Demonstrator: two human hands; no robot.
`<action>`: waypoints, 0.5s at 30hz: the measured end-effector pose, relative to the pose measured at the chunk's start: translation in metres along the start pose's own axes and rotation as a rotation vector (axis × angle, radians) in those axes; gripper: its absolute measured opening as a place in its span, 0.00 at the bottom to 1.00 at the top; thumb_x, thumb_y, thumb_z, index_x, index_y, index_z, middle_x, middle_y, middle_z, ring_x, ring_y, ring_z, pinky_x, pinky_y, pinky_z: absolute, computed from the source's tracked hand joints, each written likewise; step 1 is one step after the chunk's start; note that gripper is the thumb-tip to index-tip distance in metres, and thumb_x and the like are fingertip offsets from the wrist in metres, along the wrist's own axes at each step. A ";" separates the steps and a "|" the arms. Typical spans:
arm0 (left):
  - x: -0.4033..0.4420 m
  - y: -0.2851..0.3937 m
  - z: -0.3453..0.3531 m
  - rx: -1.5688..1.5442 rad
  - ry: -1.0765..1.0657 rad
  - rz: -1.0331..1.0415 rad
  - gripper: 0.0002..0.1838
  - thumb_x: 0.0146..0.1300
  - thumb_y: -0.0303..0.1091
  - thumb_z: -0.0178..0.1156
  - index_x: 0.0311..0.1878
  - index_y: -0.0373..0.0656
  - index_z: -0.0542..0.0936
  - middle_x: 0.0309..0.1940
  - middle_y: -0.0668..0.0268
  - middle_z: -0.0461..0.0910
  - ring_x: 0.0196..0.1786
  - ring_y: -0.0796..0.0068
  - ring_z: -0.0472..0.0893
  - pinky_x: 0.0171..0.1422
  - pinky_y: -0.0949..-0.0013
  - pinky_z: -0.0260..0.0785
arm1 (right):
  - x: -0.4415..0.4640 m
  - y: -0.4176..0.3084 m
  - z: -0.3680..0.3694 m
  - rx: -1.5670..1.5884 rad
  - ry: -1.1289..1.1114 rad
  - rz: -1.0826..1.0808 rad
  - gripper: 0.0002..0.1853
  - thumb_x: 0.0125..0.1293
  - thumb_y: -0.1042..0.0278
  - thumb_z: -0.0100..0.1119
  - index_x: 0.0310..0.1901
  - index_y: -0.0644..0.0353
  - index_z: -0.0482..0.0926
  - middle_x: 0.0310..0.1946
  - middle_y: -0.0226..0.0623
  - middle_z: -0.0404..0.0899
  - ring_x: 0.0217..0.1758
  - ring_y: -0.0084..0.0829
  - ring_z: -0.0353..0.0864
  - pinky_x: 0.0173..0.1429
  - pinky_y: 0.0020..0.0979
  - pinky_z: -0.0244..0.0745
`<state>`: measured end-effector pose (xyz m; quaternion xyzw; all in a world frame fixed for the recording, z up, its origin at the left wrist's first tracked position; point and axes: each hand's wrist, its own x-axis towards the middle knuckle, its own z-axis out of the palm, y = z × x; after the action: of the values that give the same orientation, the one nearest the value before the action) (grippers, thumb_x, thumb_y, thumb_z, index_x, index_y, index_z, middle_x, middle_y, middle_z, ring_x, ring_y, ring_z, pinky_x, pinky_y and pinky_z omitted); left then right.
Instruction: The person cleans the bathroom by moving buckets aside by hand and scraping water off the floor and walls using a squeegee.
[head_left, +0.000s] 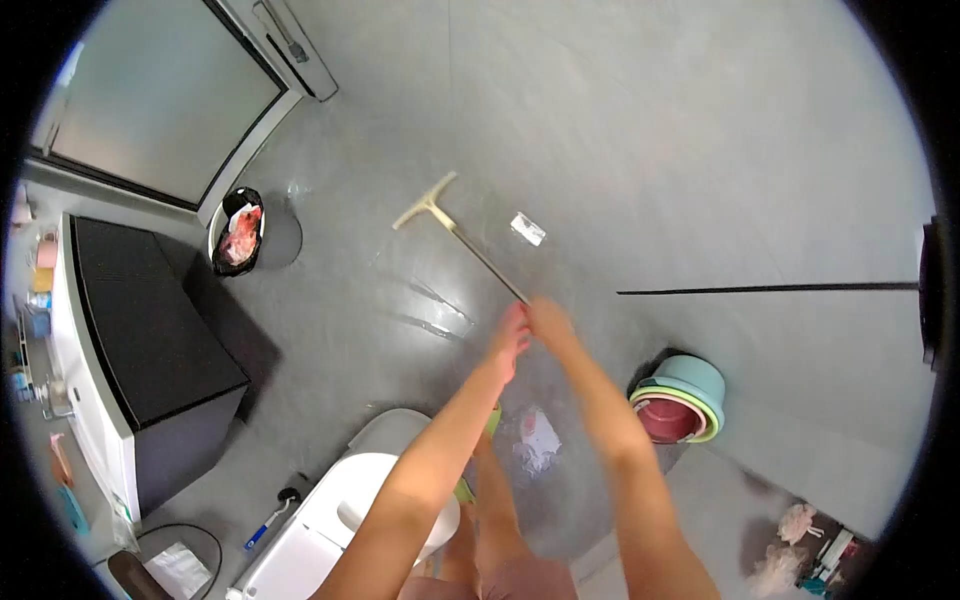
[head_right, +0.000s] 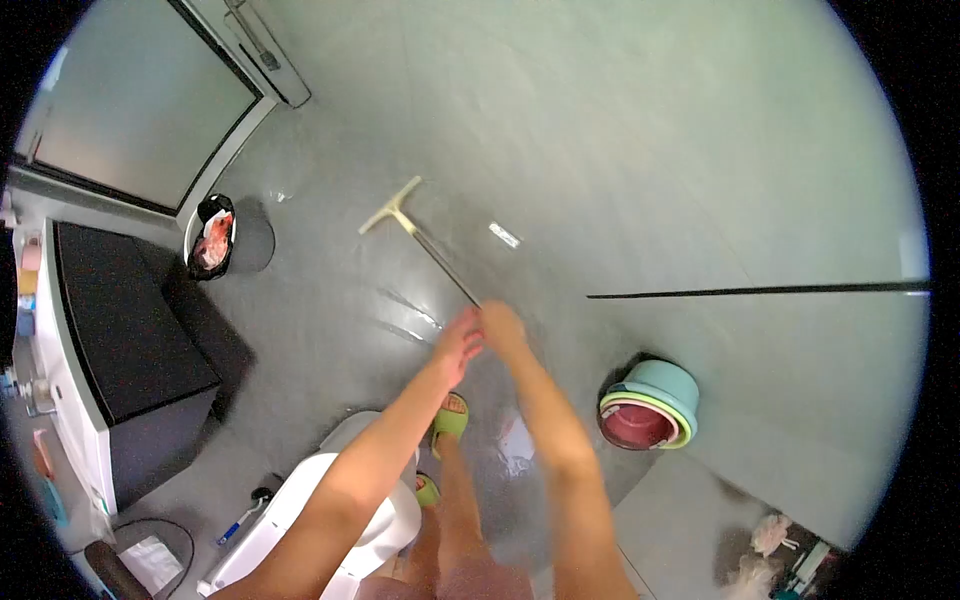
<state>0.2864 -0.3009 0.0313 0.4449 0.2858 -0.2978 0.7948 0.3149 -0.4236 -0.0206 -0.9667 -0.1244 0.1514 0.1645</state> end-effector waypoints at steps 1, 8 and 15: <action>0.014 0.023 0.003 -0.073 -0.019 0.039 0.22 0.61 0.48 0.48 0.57 0.53 0.68 0.49 0.75 0.71 0.52 0.78 0.67 0.56 0.65 0.57 | 0.045 -0.020 -0.022 0.200 -0.121 0.143 0.10 0.55 0.64 0.52 0.33 0.62 0.74 0.32 0.49 0.77 0.35 0.50 0.77 0.36 0.46 0.70; 0.079 0.106 -0.042 -0.082 0.175 0.098 0.19 0.61 0.49 0.48 0.52 0.53 0.71 0.45 0.77 0.70 0.47 0.80 0.67 0.51 0.70 0.57 | 0.174 -0.081 -0.031 0.121 -0.160 0.259 0.23 0.54 0.66 0.52 0.55 0.48 0.68 0.38 0.44 0.78 0.42 0.42 0.79 0.43 0.42 0.74; 0.075 0.052 -0.005 -0.028 0.058 -0.043 0.22 0.62 0.48 0.48 0.57 0.52 0.66 0.50 0.76 0.68 0.48 0.77 0.68 0.52 0.68 0.60 | 0.126 -0.016 -0.028 0.003 -0.311 0.334 0.31 0.56 0.65 0.50 0.64 0.39 0.56 0.40 0.40 0.78 0.43 0.40 0.79 0.43 0.39 0.74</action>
<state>0.3729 -0.2909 0.0037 0.4358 0.3223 -0.2977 0.7858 0.4375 -0.3800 -0.0210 -0.9386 0.0137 0.3241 0.1176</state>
